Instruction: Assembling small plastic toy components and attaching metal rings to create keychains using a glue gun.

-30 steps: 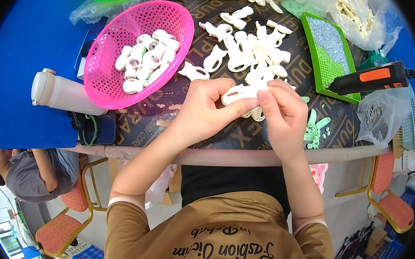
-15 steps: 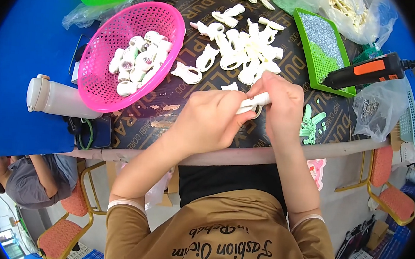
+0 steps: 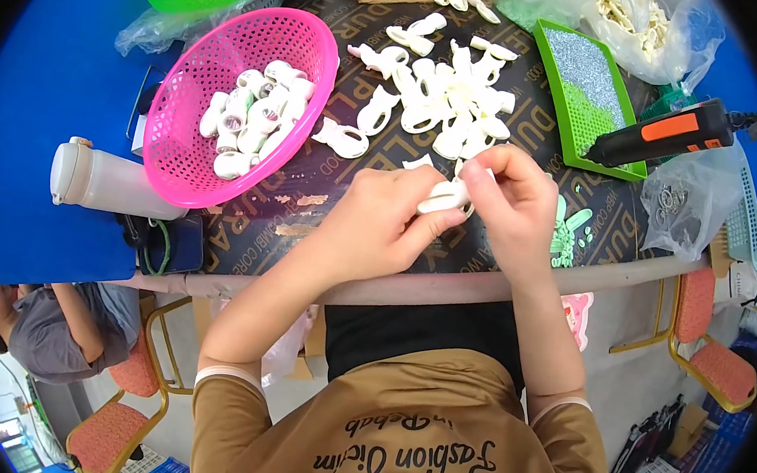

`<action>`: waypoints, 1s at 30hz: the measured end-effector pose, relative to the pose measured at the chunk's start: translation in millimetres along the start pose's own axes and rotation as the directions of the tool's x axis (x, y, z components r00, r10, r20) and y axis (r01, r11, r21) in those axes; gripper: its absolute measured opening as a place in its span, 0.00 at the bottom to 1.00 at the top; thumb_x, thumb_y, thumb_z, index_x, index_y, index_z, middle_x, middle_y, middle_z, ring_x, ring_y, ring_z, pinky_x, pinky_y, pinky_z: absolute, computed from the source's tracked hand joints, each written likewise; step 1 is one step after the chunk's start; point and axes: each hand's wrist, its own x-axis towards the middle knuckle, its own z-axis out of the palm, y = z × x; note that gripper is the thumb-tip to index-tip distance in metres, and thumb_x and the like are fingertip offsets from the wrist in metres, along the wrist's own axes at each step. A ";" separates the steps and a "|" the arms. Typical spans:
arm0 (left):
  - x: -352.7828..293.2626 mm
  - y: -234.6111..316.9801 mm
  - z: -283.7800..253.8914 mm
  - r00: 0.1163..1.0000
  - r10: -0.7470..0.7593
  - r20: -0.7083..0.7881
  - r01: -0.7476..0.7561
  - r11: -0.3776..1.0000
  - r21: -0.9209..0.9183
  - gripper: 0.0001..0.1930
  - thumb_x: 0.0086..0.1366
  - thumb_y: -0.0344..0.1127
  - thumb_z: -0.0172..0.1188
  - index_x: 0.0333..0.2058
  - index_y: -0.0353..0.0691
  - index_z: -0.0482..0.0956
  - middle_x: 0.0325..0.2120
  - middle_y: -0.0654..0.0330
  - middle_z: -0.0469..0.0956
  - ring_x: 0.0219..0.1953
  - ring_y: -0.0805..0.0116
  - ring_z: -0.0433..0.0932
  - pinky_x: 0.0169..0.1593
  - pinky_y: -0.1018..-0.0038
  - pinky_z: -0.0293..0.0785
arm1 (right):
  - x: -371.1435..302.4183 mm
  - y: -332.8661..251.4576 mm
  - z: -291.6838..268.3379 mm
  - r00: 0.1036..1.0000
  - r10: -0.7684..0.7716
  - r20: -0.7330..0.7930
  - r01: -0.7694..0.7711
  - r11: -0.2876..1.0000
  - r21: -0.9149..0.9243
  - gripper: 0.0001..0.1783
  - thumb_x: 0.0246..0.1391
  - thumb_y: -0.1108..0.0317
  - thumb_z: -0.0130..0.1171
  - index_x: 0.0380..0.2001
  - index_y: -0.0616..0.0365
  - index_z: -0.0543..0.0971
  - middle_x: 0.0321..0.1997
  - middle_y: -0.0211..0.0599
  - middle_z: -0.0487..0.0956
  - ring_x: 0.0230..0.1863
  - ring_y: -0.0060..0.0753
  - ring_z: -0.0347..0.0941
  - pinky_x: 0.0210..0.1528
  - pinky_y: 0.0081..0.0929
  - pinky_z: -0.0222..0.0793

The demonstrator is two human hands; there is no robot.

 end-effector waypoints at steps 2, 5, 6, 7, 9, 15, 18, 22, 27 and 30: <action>0.5 -6.7 1.2 0.993 0.046 0.107 -0.058 0.992 0.109 0.11 0.56 0.36 0.59 0.31 0.35 0.70 0.20 0.50 0.73 0.24 0.48 0.74 0.27 0.63 0.68 | 6.6 6.4 -1.4 0.998 0.033 -0.049 -0.039 0.991 -0.132 0.15 0.56 0.65 0.54 0.20 0.63 0.76 0.16 0.26 0.73 0.18 0.13 0.64 0.20 0.14 0.57; 0.6 -10.4 -3.8 0.983 0.017 0.181 -0.026 0.999 0.046 0.12 0.56 0.36 0.58 0.35 0.36 0.70 0.21 0.49 0.74 0.24 0.48 0.74 0.28 0.62 0.68 | 23.0 7.5 -24.7 0.989 0.144 0.040 -0.137 0.980 -0.142 0.19 0.60 0.60 0.48 0.22 0.63 0.77 0.19 0.28 0.75 0.22 0.14 0.67 0.24 0.13 0.58; 0.9 -10.2 -6.4 0.984 -0.010 0.176 0.013 1.000 -0.015 0.11 0.57 0.33 0.57 0.38 0.37 0.71 0.20 0.53 0.74 0.23 0.57 0.75 0.28 0.68 0.69 | 31.0 5.1 -33.4 0.993 0.117 0.007 -0.113 0.970 -0.216 0.16 0.59 0.62 0.48 0.25 0.64 0.77 0.21 0.30 0.76 0.25 0.17 0.69 0.26 0.17 0.61; 1.8 -8.7 -10.6 0.984 -0.038 0.172 0.052 0.996 -0.076 0.12 0.57 0.30 0.56 0.41 0.38 0.72 0.20 0.56 0.74 0.22 0.65 0.75 0.27 0.74 0.69 | 40.9 5.5 -38.8 0.999 0.046 -0.004 -0.044 0.921 -0.386 0.14 0.57 0.64 0.49 0.26 0.63 0.77 0.22 0.32 0.76 0.25 0.21 0.70 0.27 0.20 0.63; 5.4 -5.6 -25.0 0.938 -0.177 0.297 0.205 0.976 -0.066 0.15 0.58 0.28 0.54 0.45 0.37 0.70 0.21 0.58 0.74 0.22 0.71 0.74 0.28 0.76 0.70 | 59.0 3.7 -46.5 0.993 -0.081 0.085 0.117 0.718 -0.686 0.08 0.53 0.69 0.50 0.32 0.61 0.76 0.28 0.40 0.77 0.28 0.38 0.73 0.33 0.30 0.68; 5.8 -26.5 -26.8 0.949 -0.250 0.191 0.294 0.920 -0.257 0.12 0.60 0.27 0.51 0.43 0.35 0.68 0.22 0.57 0.75 0.22 0.71 0.75 0.29 0.74 0.71 | 98.6 30.4 -39.2 0.943 -0.108 0.314 0.330 0.213 -0.919 0.11 0.48 0.70 0.52 0.36 0.62 0.73 0.31 0.47 0.76 0.34 0.51 0.74 0.39 0.41 0.69; 7.6 -33.4 -25.4 0.929 -0.357 0.098 0.368 0.863 -0.346 0.08 0.63 0.32 0.52 0.38 0.36 0.67 0.23 0.60 0.75 0.22 0.76 0.73 0.25 0.79 0.69 | 113.5 38.8 -46.9 0.988 -0.038 0.151 0.154 0.407 -0.901 0.16 0.48 0.66 0.54 0.40 0.64 0.73 0.31 0.51 0.77 0.36 0.49 0.75 0.40 0.37 0.70; 9.3 -35.5 -29.0 0.880 -0.467 0.091 0.420 0.673 -0.608 0.13 0.65 0.38 0.51 0.42 0.36 0.64 0.25 0.62 0.74 0.20 0.78 0.72 0.24 0.82 0.69 | 104.0 14.1 -52.5 0.921 0.362 0.145 -0.358 0.932 -0.055 0.16 0.58 0.64 0.50 0.41 0.66 0.73 0.34 0.40 0.79 0.34 0.24 0.76 0.37 0.21 0.73; 10.6 -30.5 -32.8 0.873 -0.464 0.149 0.419 0.556 -0.718 0.12 0.66 0.37 0.48 0.42 0.37 0.64 0.23 0.57 0.75 0.20 0.73 0.75 0.23 0.81 0.72 | 67.6 -19.6 -40.6 0.887 0.334 0.318 -0.412 0.884 0.222 0.18 0.59 0.64 0.47 0.45 0.71 0.70 0.38 0.47 0.77 0.37 0.33 0.77 0.39 0.22 0.76; 12.9 -30.5 -33.2 0.882 -0.441 0.169 0.395 0.493 -0.776 0.12 0.65 0.35 0.48 0.44 0.35 0.64 0.23 0.55 0.75 0.21 0.72 0.76 0.24 0.80 0.73 | 49.7 -33.9 -35.5 0.877 0.344 0.336 -0.440 0.855 0.273 0.20 0.59 0.64 0.47 0.48 0.71 0.68 0.40 0.48 0.77 0.37 0.35 0.77 0.40 0.24 0.76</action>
